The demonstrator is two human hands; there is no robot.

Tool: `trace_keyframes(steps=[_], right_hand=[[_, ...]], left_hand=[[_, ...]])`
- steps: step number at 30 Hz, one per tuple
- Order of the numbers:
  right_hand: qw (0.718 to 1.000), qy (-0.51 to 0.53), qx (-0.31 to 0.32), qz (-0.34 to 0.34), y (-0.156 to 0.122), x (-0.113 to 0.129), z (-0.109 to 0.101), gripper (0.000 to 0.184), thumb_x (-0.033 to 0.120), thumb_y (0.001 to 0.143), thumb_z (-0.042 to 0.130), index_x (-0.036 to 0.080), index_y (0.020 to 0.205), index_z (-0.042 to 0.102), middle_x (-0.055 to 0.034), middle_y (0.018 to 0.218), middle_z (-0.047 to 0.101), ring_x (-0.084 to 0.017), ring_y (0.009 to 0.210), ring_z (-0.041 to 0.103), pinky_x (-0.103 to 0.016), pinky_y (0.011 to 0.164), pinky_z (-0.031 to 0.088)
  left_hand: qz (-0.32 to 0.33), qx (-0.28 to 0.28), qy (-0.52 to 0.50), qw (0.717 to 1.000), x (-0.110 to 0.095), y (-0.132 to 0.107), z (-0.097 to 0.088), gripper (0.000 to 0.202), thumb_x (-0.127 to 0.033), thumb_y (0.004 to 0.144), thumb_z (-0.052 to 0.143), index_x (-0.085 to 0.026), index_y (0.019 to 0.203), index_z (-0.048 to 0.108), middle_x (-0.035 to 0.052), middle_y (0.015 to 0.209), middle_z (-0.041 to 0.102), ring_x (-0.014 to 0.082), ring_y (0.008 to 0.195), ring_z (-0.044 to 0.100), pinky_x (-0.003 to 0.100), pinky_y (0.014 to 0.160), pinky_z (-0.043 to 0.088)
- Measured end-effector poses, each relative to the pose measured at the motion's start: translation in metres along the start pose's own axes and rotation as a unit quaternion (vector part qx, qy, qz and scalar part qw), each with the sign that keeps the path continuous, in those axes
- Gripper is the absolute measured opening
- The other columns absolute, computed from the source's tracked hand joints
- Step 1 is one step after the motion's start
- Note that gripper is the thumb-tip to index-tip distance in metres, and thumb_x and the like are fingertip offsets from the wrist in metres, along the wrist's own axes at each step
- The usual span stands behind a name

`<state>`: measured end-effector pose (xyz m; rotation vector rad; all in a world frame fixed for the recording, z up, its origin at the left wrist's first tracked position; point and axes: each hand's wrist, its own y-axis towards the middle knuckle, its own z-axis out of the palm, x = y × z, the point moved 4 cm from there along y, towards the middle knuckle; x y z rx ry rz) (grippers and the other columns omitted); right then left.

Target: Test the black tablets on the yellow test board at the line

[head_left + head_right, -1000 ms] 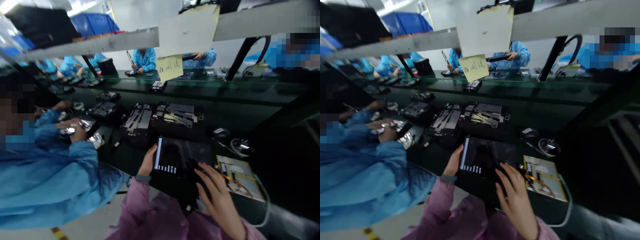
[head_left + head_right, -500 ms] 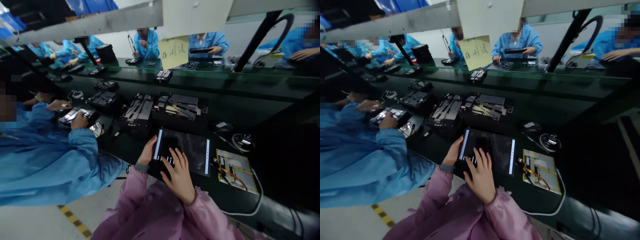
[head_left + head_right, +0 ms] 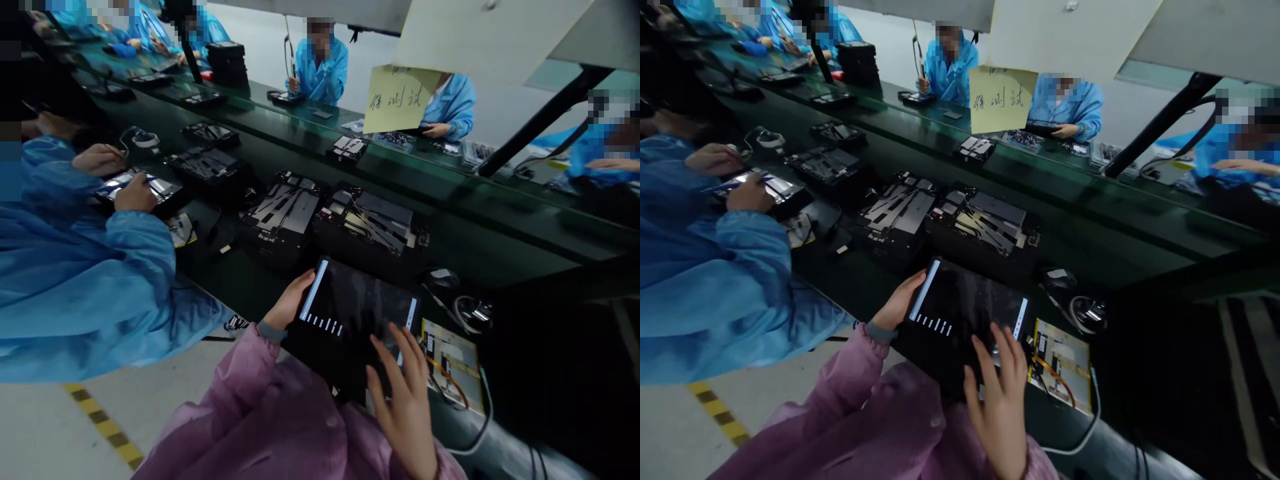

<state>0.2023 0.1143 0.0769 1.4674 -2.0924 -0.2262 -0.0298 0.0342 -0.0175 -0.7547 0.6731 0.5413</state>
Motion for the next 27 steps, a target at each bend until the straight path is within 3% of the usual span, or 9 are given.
trace_keyframes(steps=[3, 7, 10, 15, 18, 23, 27], right_hand=[[1.0, -0.018, -0.012, 0.008, 0.004, -0.022, -0.021, 0.034, 0.026, 0.092, 0.05, 0.023, 0.126, 0.054, -0.0134, 0.142, 0.044, -0.037, 0.135, 0.036, -0.062, 0.103, 0.038], [1.0, -0.023, -0.01, -0.005, 0.029, -0.042, -0.037, 0.034, 0.025, 0.092, 0.051, 0.023, 0.126, 0.054, -0.0125, 0.135, 0.05, -0.033, 0.131, 0.043, -0.057, 0.103, 0.041], [0.999, -0.006, 0.03, -0.045, 0.054, -0.043, -0.031, 0.036, 0.023, 0.093, 0.05, 0.023, 0.129, 0.053, -0.0119, 0.134, 0.051, -0.029, 0.128, 0.046, -0.052, 0.104, 0.044], [0.992, 0.011, 0.081, -0.095, 0.083, -0.031, 0.001, 0.036, 0.022, 0.094, 0.046, 0.02, 0.129, 0.054, -0.0135, 0.135, 0.051, -0.028, 0.131, 0.042, -0.052, 0.106, 0.043], [0.992, -0.007, 0.076, -0.099, 0.079, -0.017, 0.017, 0.035, 0.022, 0.093, 0.046, 0.018, 0.127, 0.057, -0.0147, 0.135, 0.051, -0.03, 0.134, 0.039, -0.053, 0.106, 0.042], [0.987, -0.028, 0.116, -0.109, 0.042, 0.009, 0.039, 0.033, 0.022, 0.091, 0.05, 0.017, 0.123, 0.061, -0.015, 0.142, 0.045, -0.034, 0.139, 0.03, -0.056, 0.107, 0.038], [0.986, -0.03, 0.127, -0.103, 0.025, 0.016, 0.048, 0.036, 0.025, 0.091, 0.053, 0.02, 0.125, 0.06, -0.014, 0.147, 0.039, -0.034, 0.141, 0.027, -0.056, 0.107, 0.036]], left_hand=[[0.004, -0.011, 0.012, 1.0, 0.001, 0.0, -0.002, 0.031, -0.035, 0.081, 0.07, -0.019, 0.108, 0.07, 0.0064, 0.117, 0.069, 0.0249, 0.121, 0.057, 0.035, 0.106, 0.041], [-0.001, -0.03, 0.026, 0.999, 0.002, 0.001, -0.004, 0.033, -0.037, 0.081, 0.071, -0.019, 0.109, 0.069, 0.0067, 0.122, 0.067, 0.0257, 0.125, 0.054, 0.036, 0.108, 0.04], [0.002, -0.044, 0.038, 0.998, 0.002, 0.001, -0.004, 0.031, -0.037, 0.08, 0.071, -0.019, 0.106, 0.071, 0.0064, 0.123, 0.067, 0.0255, 0.124, 0.054, 0.036, 0.109, 0.039], [0.016, -0.067, 0.075, 0.995, 0.006, 0.004, -0.011, 0.033, -0.042, 0.079, 0.072, -0.021, 0.105, 0.071, 0.0055, 0.125, 0.065, 0.0251, 0.125, 0.053, 0.036, 0.109, 0.038], [0.038, -0.062, 0.106, 0.992, 0.007, 0.006, -0.015, 0.039, -0.047, 0.078, 0.072, -0.023, 0.107, 0.071, 0.0055, 0.127, 0.064, 0.0253, 0.127, 0.052, 0.036, 0.11, 0.037], [0.042, -0.033, 0.107, 0.993, 0.001, 0.0, -0.007, 0.038, -0.049, 0.082, 0.067, -0.022, 0.109, 0.07, 0.0063, 0.126, 0.065, 0.0269, 0.125, 0.053, 0.037, 0.108, 0.039], [0.028, -0.058, 0.121, 0.991, -0.008, -0.009, -0.001, 0.032, -0.043, 0.084, 0.065, -0.022, 0.107, 0.07, 0.0058, 0.127, 0.064, 0.0259, 0.127, 0.052, 0.035, 0.109, 0.038]])
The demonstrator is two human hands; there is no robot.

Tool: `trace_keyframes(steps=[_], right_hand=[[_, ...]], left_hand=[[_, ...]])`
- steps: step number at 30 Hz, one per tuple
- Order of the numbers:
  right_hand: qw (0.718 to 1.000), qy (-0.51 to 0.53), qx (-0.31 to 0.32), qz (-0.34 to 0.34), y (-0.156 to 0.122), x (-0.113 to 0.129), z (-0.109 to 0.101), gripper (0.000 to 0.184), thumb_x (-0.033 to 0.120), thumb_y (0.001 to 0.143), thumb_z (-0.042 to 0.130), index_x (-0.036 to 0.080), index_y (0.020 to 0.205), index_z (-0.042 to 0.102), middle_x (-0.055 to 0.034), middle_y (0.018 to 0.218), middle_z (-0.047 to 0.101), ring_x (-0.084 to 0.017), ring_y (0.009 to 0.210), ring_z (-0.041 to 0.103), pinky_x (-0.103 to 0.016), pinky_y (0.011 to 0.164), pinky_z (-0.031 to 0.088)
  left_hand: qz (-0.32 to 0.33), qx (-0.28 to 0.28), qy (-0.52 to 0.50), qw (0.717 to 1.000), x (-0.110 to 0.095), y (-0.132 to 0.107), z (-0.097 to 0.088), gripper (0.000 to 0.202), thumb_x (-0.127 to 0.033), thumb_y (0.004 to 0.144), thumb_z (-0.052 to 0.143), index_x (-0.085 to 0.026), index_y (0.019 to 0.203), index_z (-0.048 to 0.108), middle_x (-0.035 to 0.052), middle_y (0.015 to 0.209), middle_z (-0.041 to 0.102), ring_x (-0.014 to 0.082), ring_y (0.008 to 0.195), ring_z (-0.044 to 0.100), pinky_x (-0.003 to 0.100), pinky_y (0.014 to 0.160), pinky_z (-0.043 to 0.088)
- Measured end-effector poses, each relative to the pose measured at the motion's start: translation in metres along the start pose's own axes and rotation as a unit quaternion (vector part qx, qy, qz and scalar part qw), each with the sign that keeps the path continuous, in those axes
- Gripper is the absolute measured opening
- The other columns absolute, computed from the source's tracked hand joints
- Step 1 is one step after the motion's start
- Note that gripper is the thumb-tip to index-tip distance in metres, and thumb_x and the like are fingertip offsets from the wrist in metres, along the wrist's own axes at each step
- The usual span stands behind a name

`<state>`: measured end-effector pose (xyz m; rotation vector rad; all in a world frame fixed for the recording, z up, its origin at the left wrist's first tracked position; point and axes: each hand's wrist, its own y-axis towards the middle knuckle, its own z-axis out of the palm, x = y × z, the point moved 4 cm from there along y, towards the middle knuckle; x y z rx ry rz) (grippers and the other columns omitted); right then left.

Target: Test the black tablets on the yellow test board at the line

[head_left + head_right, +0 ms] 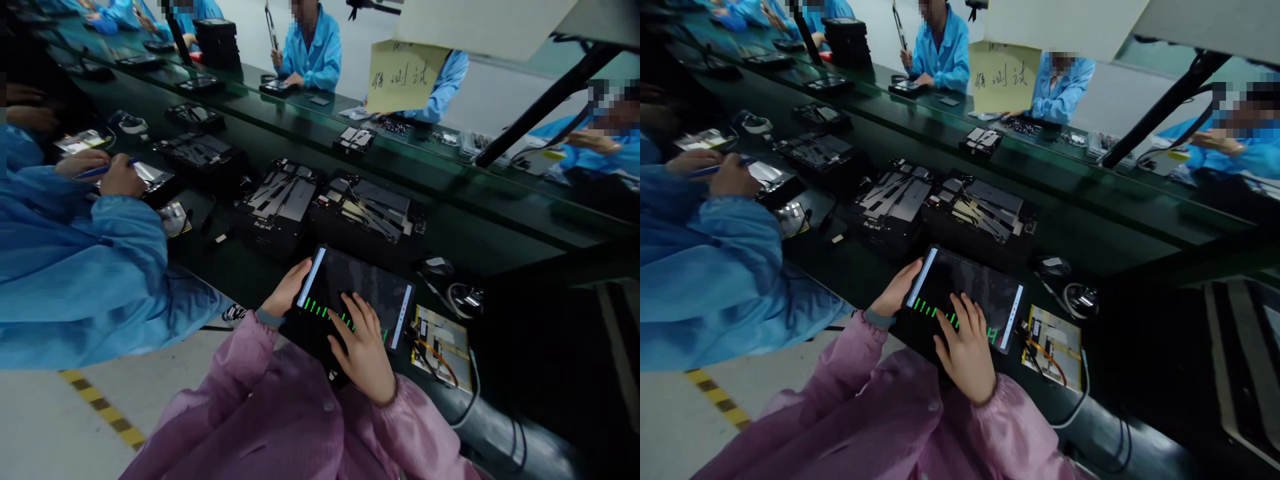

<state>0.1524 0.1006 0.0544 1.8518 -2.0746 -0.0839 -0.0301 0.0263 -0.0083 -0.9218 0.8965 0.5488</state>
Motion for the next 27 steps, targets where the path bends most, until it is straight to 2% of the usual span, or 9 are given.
trace_keyframes(steps=[4, 13, 15, 18, 20, 22, 24, 27], right_hand=[[1.0, 0.0, -0.003, 0.002, 0.002, 0.001, 0.0, 0.037, 0.028, 0.091, 0.053, 0.022, 0.127, 0.06, -0.0133, 0.148, 0.039, -0.033, 0.141, 0.027, -0.056, 0.109, 0.034], [1.0, -0.003, 0.005, 0.012, 0.003, 0.004, 0.006, 0.042, 0.029, 0.089, 0.056, 0.023, 0.13, 0.056, -0.014, 0.152, 0.033, -0.035, 0.142, 0.025, -0.061, 0.108, 0.033], [1.0, 0.001, -0.01, 0.009, 0.003, 0.003, -0.005, 0.044, 0.028, 0.09, 0.055, 0.022, 0.133, 0.053, -0.0145, 0.153, 0.031, -0.036, 0.142, 0.024, -0.062, 0.108, 0.033], [0.999, 0.014, -0.047, 0.018, 0.004, -0.003, -0.041, 0.046, 0.025, 0.09, 0.053, 0.022, 0.136, 0.048, -0.0137, 0.153, 0.03, -0.036, 0.143, 0.024, -0.061, 0.109, 0.033], [0.996, 0.019, -0.077, 0.031, 0.009, -0.011, -0.069, 0.045, 0.024, 0.091, 0.052, 0.024, 0.136, 0.048, -0.0118, 0.15, 0.034, -0.035, 0.142, 0.027, -0.06, 0.109, 0.033], [0.994, 0.02, -0.101, 0.035, 0.021, -0.023, -0.089, 0.042, 0.024, 0.091, 0.051, 0.025, 0.133, 0.05, -0.0104, 0.144, 0.043, -0.033, 0.138, 0.033, -0.057, 0.109, 0.035], [0.994, 0.029, -0.101, 0.03, 0.041, -0.036, -0.093, 0.037, 0.024, 0.093, 0.049, 0.023, 0.129, 0.053, -0.0101, 0.134, 0.052, -0.029, 0.131, 0.044, -0.051, 0.107, 0.039], [0.998, 0.05, -0.037, 0.02, 0.08, -0.052, -0.073, 0.032, 0.022, 0.094, 0.045, 0.018, 0.124, 0.056, -0.0107, 0.123, 0.06, -0.024, 0.116, 0.056, -0.042, 0.101, 0.047]], left_hand=[[-0.006, 0.006, -0.006, 1.0, -0.002, -0.002, 0.001, 0.03, -0.042, 0.086, 0.064, -0.022, 0.108, 0.069, 0.0052, 0.127, 0.064, 0.0248, 0.127, 0.052, 0.034, 0.108, 0.039], [-0.011, 0.024, -0.047, 0.999, 0.005, 0.004, 0.0, 0.039, -0.047, 0.079, 0.07, -0.021, 0.109, 0.07, 0.0076, 0.125, 0.065, 0.0276, 0.125, 0.054, 0.038, 0.108, 0.039], [-0.008, 0.027, -0.049, 0.998, 0.004, 0.003, 0.001, 0.038, -0.046, 0.08, 0.069, -0.021, 0.108, 0.07, 0.0074, 0.125, 0.065, 0.0272, 0.126, 0.053, 0.038, 0.109, 0.038], [-0.001, -0.003, -0.025, 1.0, 0.004, 0.003, -0.002, 0.031, -0.042, 0.081, 0.069, -0.022, 0.104, 0.071, 0.0061, 0.128, 0.064, 0.027, 0.128, 0.05, 0.035, 0.11, 0.036], [0.005, -0.013, -0.009, 1.0, 0.005, 0.004, -0.003, 0.029, -0.04, 0.08, 0.07, -0.022, 0.103, 0.071, 0.0054, 0.128, 0.064, 0.0271, 0.129, 0.049, 0.035, 0.11, 0.035], [0.015, 0.015, -0.003, 1.0, 0.005, 0.005, -0.001, 0.032, -0.037, 0.078, 0.072, -0.022, 0.107, 0.07, 0.0051, 0.125, 0.065, 0.0276, 0.126, 0.052, 0.035, 0.107, 0.038], [0.028, 0.069, 0.0, 0.997, 0.005, 0.005, 0.003, 0.039, -0.033, 0.076, 0.074, -0.023, 0.112, 0.068, 0.0052, 0.122, 0.067, 0.028, 0.121, 0.056, 0.036, 0.104, 0.042], [0.059, 0.118, 0.009, 0.991, 0.003, 0.003, 0.007, 0.046, -0.026, 0.073, 0.074, -0.023, 0.117, 0.065, 0.0047, 0.12, 0.067, 0.0274, 0.116, 0.059, 0.037, 0.101, 0.044]])
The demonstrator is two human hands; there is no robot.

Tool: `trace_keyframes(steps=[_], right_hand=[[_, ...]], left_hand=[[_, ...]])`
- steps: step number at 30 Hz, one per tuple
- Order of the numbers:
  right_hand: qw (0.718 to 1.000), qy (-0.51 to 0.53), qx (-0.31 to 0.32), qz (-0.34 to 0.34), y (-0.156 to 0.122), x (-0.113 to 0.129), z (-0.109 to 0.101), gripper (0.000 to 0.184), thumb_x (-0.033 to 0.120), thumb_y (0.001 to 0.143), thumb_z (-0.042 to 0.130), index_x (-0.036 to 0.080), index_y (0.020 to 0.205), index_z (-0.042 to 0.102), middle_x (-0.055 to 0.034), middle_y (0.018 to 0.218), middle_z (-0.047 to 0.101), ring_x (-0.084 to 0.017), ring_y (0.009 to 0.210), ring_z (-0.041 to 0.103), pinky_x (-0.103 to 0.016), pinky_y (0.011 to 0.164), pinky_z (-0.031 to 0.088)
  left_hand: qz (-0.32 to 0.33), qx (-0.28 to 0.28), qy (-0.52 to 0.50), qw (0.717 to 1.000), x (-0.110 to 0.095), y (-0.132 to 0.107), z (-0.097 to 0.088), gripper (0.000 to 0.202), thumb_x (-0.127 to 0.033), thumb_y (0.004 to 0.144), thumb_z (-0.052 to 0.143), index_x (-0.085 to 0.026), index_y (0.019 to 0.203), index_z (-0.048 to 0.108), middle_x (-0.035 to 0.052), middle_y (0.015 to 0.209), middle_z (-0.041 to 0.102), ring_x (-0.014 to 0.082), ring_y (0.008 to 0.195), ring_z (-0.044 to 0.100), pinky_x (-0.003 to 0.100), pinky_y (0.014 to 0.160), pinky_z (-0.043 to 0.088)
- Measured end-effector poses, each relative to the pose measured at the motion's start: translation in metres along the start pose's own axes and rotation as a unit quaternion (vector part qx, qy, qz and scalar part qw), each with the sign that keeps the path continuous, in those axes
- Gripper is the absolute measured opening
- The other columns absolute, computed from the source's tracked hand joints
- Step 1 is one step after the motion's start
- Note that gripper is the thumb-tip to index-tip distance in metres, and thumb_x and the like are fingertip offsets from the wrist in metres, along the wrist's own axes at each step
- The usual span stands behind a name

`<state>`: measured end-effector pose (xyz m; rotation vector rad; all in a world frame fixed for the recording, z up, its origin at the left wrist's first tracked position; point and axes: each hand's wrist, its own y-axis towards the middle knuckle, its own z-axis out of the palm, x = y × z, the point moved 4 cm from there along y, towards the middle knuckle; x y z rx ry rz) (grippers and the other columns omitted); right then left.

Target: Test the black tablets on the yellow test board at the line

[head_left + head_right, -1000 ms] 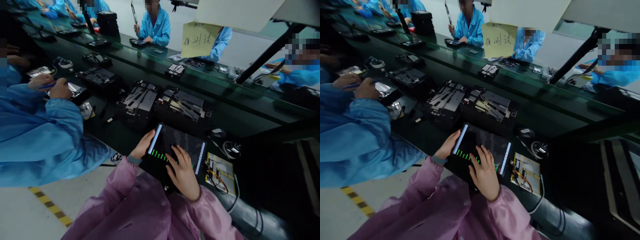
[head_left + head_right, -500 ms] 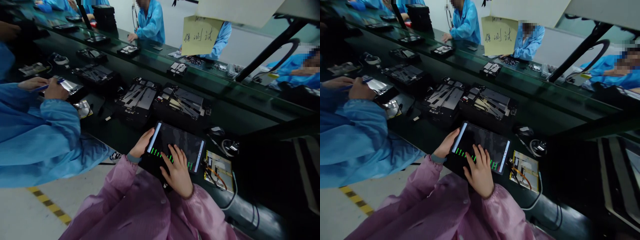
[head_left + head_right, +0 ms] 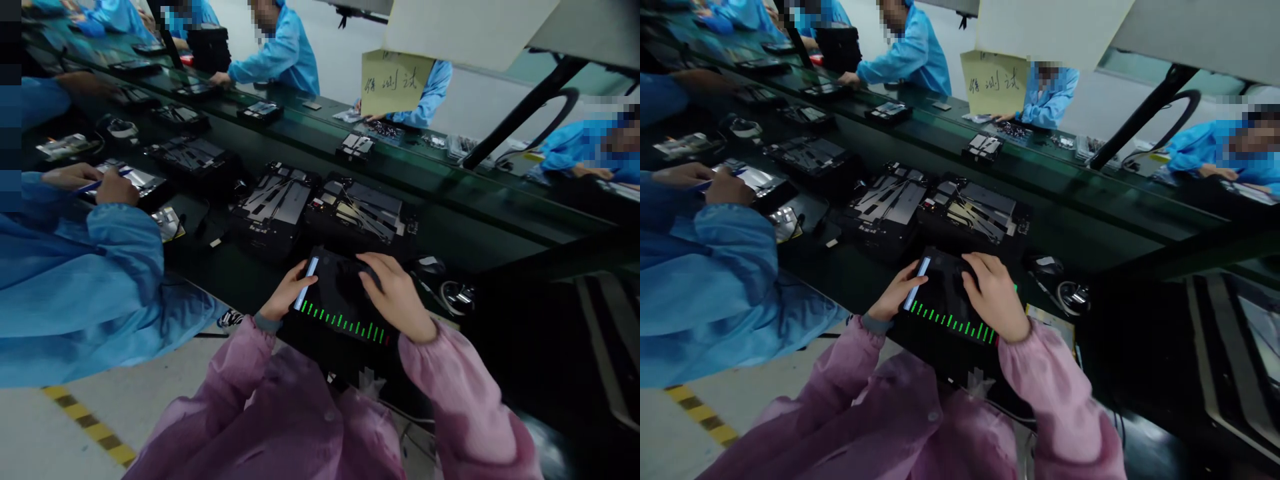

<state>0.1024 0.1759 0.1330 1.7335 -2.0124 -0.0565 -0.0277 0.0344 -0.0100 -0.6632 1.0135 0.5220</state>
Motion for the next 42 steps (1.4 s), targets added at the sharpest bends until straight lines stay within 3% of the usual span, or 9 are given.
trace_keyframes(steps=[4, 8, 13, 16, 20, 24, 31, 37, 42], right_hand=[[0.993, -0.067, 0.093, -0.009, 0.042, -0.001, 0.046, 0.035, 0.021, 0.093, 0.045, 0.012, 0.125, 0.054, -0.0138, 0.12, 0.064, -0.026, 0.112, 0.058, -0.041, 0.096, 0.049], [0.981, -0.14, 0.133, 0.016, 0.066, 0.011, 0.075, 0.031, 0.024, 0.095, 0.046, 0.013, 0.122, 0.055, -0.0125, 0.107, 0.068, -0.024, 0.095, 0.065, -0.035, 0.08, 0.051], [0.973, -0.206, 0.098, -0.018, 0.075, 0.025, 0.08, 0.022, 0.014, 0.096, 0.039, 0.016, 0.103, 0.06, -0.0101, 0.097, 0.066, -0.022, 0.091, 0.062, -0.032, 0.075, 0.047], [0.965, -0.244, 0.08, -0.043, 0.068, 0.031, 0.073, 0.023, 0.008, 0.093, 0.039, 0.014, 0.1, 0.059, -0.0124, 0.095, 0.064, -0.024, 0.091, 0.06, -0.034, 0.075, 0.046], [0.956, -0.253, 0.098, -0.113, 0.039, 0.04, 0.058, 0.021, 0.005, 0.091, 0.041, 0.013, 0.094, 0.06, -0.0122, 0.097, 0.063, -0.024, 0.091, 0.058, -0.034, 0.073, 0.048], [0.952, -0.23, 0.132, -0.155, -0.015, 0.043, 0.033, 0.021, -0.001, 0.084, 0.048, 0.014, 0.089, 0.06, -0.0091, 0.094, 0.064, -0.022, 0.085, 0.06, -0.032, 0.067, 0.051], [0.988, -0.072, 0.124, -0.061, -0.117, 0.027, -0.026, 0.029, 0.001, 0.089, 0.038, 0.019, 0.102, 0.057, -0.0077, 0.101, 0.065, -0.019, 0.093, 0.065, -0.031, 0.08, 0.057], [0.992, 0.088, -0.028, 0.081, -0.192, 0.014, -0.053, 0.015, 0.013, 0.093, 0.046, 0.022, 0.1, 0.055, -0.0066, 0.098, 0.065, -0.018, 0.095, 0.068, -0.024, 0.079, 0.058], [0.968, 0.146, -0.14, 0.151, -0.205, 0.036, -0.046, 0.017, 0.008, 0.09, 0.044, 0.022, 0.094, 0.054, -0.0063, 0.09, 0.065, -0.02, 0.092, 0.068, -0.03, 0.075, 0.058]], left_hand=[[0.032, 0.014, 0.006, 0.999, -0.001, 0.0, 0.001, 0.045, -0.028, 0.073, 0.074, -0.022, 0.116, 0.065, 0.0043, 0.119, 0.068, 0.0266, 0.116, 0.059, 0.036, 0.101, 0.044], [0.029, -0.003, -0.015, 0.999, 0.004, 0.004, -0.002, 0.042, -0.035, 0.076, 0.072, -0.023, 0.116, 0.066, 0.0037, 0.124, 0.065, 0.0252, 0.121, 0.056, 0.034, 0.104, 0.041], [0.007, -0.082, -0.008, 0.997, 0.01, 0.006, -0.011, 0.032, -0.038, 0.081, 0.068, -0.022, 0.11, 0.07, 0.0052, 0.127, 0.064, 0.0235, 0.126, 0.052, 0.032, 0.109, 0.036], [0.006, -0.093, 0.002, 0.996, 0.01, 0.005, -0.012, 0.035, -0.043, 0.085, 0.063, -0.021, 0.112, 0.069, 0.0068, 0.127, 0.064, 0.024, 0.127, 0.052, 0.034, 0.11, 0.035], [0.014, -0.084, 0.037, 0.996, 0.006, 0.001, -0.012, 0.046, -0.054, 0.087, 0.055, -0.021, 0.116, 0.068, 0.0071, 0.129, 0.063, 0.0238, 0.128, 0.051, 0.032, 0.109, 0.035], [-0.013, -0.066, 0.042, 0.997, 0.005, -0.001, -0.01, 0.061, -0.065, 0.086, 0.047, -0.021, 0.123, 0.064, 0.0076, 0.128, 0.063, 0.0274, 0.124, 0.054, 0.035, 0.104, 0.042], [-0.039, -0.088, 0.044, 0.994, 0.002, -0.008, -0.007, 0.055, -0.058, 0.087, 0.053, -0.019, 0.124, 0.063, 0.0094, 0.127, 0.064, 0.0281, 0.119, 0.058, 0.034, 0.095, 0.05], [-0.102, -0.121, -0.008, 0.987, 0.006, -0.01, -0.005, 0.058, -0.023, 0.077, 0.073, -0.023, 0.132, 0.055, 0.0064, 0.116, 0.07, 0.0263, 0.108, 0.065, 0.035, 0.094, 0.052], [-0.099, -0.136, -0.004, 0.986, 0.01, -0.008, -0.009, 0.06, -0.022, 0.076, 0.073, -0.024, 0.133, 0.055, 0.0057, 0.113, 0.071, 0.0263, 0.104, 0.067, 0.036, 0.093, 0.053]])
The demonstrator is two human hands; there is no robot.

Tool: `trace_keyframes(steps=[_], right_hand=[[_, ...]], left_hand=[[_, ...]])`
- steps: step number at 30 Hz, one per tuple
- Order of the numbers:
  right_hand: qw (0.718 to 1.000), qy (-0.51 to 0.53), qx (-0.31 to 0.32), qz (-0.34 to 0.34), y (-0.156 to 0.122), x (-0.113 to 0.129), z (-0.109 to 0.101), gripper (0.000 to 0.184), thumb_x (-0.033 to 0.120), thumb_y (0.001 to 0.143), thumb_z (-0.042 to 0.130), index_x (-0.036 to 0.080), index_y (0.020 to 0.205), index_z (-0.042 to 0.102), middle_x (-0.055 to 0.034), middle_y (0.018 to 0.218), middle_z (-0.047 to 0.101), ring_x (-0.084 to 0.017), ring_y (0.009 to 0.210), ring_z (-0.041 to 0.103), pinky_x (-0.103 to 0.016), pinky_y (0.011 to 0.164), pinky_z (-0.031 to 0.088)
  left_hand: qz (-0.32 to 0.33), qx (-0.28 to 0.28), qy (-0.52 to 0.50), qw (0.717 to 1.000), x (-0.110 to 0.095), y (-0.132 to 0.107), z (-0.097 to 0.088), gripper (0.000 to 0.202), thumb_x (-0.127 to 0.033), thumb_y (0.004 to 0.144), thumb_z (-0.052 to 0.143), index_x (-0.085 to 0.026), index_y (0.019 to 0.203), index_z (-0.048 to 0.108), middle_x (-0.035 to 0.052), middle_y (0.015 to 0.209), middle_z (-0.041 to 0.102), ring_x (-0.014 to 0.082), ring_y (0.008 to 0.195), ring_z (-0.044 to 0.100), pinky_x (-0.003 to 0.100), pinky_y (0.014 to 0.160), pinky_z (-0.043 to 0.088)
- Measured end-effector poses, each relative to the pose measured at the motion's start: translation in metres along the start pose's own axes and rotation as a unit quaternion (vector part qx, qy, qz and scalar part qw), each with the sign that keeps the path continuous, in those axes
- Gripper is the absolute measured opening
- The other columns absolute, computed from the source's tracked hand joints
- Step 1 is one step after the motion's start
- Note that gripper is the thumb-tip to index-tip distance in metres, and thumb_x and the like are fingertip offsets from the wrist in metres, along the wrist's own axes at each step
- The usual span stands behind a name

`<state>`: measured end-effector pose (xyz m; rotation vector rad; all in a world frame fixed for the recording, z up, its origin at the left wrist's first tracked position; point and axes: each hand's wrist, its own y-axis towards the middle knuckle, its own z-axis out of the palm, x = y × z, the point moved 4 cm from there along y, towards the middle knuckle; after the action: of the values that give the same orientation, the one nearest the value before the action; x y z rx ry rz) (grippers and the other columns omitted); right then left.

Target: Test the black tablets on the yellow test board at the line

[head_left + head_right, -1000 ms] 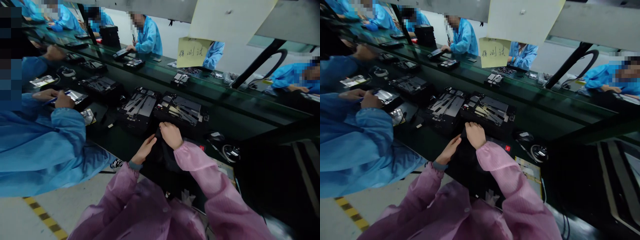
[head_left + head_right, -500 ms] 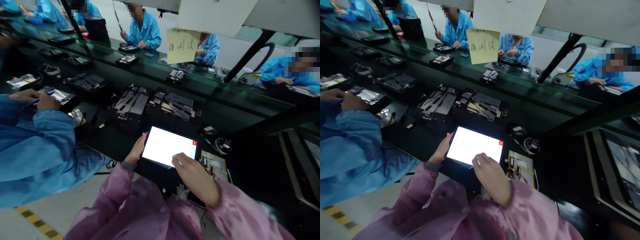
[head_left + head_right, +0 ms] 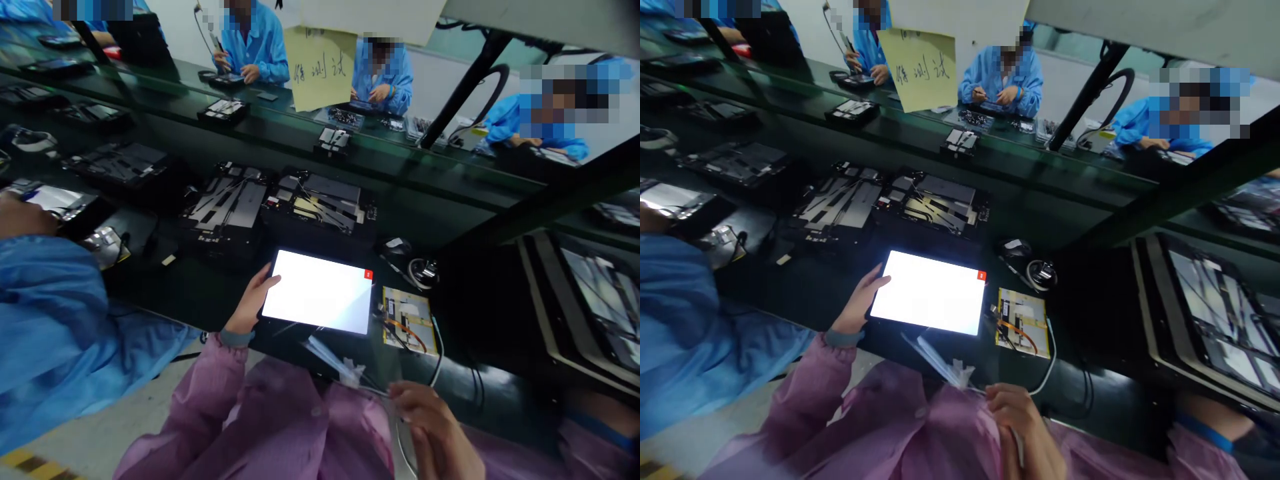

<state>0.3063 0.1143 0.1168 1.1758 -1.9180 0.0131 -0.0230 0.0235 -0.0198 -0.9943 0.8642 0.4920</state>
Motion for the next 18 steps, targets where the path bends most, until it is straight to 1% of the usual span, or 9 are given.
trace_keyframes(steps=[1, 4, 7, 11, 15, 18], right_hand=[[1.0, 0.007, -0.005, -0.016, 0.001, 0.007, 0.006, 0.018, 0.008, 0.09, 0.044, 0.021, 0.095, 0.054, -0.0069, 0.091, 0.065, -0.021, 0.094, 0.067, -0.032, 0.076, 0.057], [0.995, 0.01, 0.002, -0.096, 0.013, 0.028, 0.025, 0.019, 0.008, 0.09, 0.045, 0.019, 0.101, 0.055, -0.0084, 0.092, 0.066, -0.022, 0.097, 0.066, -0.033, 0.074, 0.057], [0.987, 0.007, 0.009, -0.159, 0.033, 0.043, 0.044, 0.019, 0.006, 0.09, 0.044, 0.016, 0.102, 0.055, -0.0082, 0.085, 0.065, -0.02, 0.089, 0.065, -0.033, 0.071, 0.055], [0.965, -0.01, 0.037, -0.258, 0.055, 0.057, 0.072, 0.016, 0.004, 0.088, 0.045, 0.013, 0.095, 0.057, -0.0084, 0.08, 0.064, -0.019, 0.08, 0.061, -0.034, 0.068, 0.053], [0.957, -0.048, 0.042, -0.283, 0.067, 0.065, 0.091, 0.015, 0.002, 0.086, 0.046, 0.01, 0.09, 0.059, -0.0088, 0.078, 0.064, -0.019, 0.077, 0.058, -0.032, 0.063, 0.05], [0.956, -0.072, 0.04, -0.282, 0.07, 0.071, 0.098, 0.013, 0.003, 0.087, 0.05, 0.009, 0.09, 0.06, -0.0094, 0.082, 0.065, -0.019, 0.08, 0.059, -0.031, 0.067, 0.052]], left_hand=[[-0.001, -0.009, 0.003, 1.0, 0.0, 0.0, -0.001, 0.058, -0.022, 0.076, 0.073, -0.024, 0.131, 0.056, 0.0059, 0.112, 0.071, 0.0265, 0.104, 0.067, 0.037, 0.093, 0.053], [-0.007, -0.023, 0.01, 1.0, 0.001, 0.001, -0.002, 0.054, -0.023, 0.078, 0.071, -0.022, 0.13, 0.057, 0.0068, 0.111, 0.071, 0.0273, 0.105, 0.066, 0.038, 0.094, 0.053], [-0.004, -0.026, 0.016, 1.0, 0.0, -0.001, -0.002, 0.051, -0.028, 0.081, 0.07, -0.021, 0.129, 0.057, 0.0079, 0.113, 0.071, 0.0271, 0.107, 0.065, 0.036, 0.092, 0.053], [0.014, -0.033, 0.05, 0.998, -0.002, -0.004, -0.003, 0.051, -0.039, 0.083, 0.068, -0.021, 0.129, 0.057, 0.0089, 0.124, 0.066, 0.0259, 0.113, 0.063, 0.032, 0.09, 0.054], [0.02, -0.051, 0.08, 0.995, -0.004, -0.006, -0.004, 0.054, -0.046, 0.082, 0.067, -0.02, 0.128, 0.058, 0.01, 0.132, 0.06, 0.0266, 0.119, 0.058, 0.033, 0.095, 0.05], [0.04, -0.055, 0.095, 0.993, -0.008, -0.006, -0.004, 0.053, -0.047, 0.08, 0.067, -0.019, 0.125, 0.061, 0.0109, 0.134, 0.058, 0.0275, 0.124, 0.054, 0.033, 0.099, 0.047]])
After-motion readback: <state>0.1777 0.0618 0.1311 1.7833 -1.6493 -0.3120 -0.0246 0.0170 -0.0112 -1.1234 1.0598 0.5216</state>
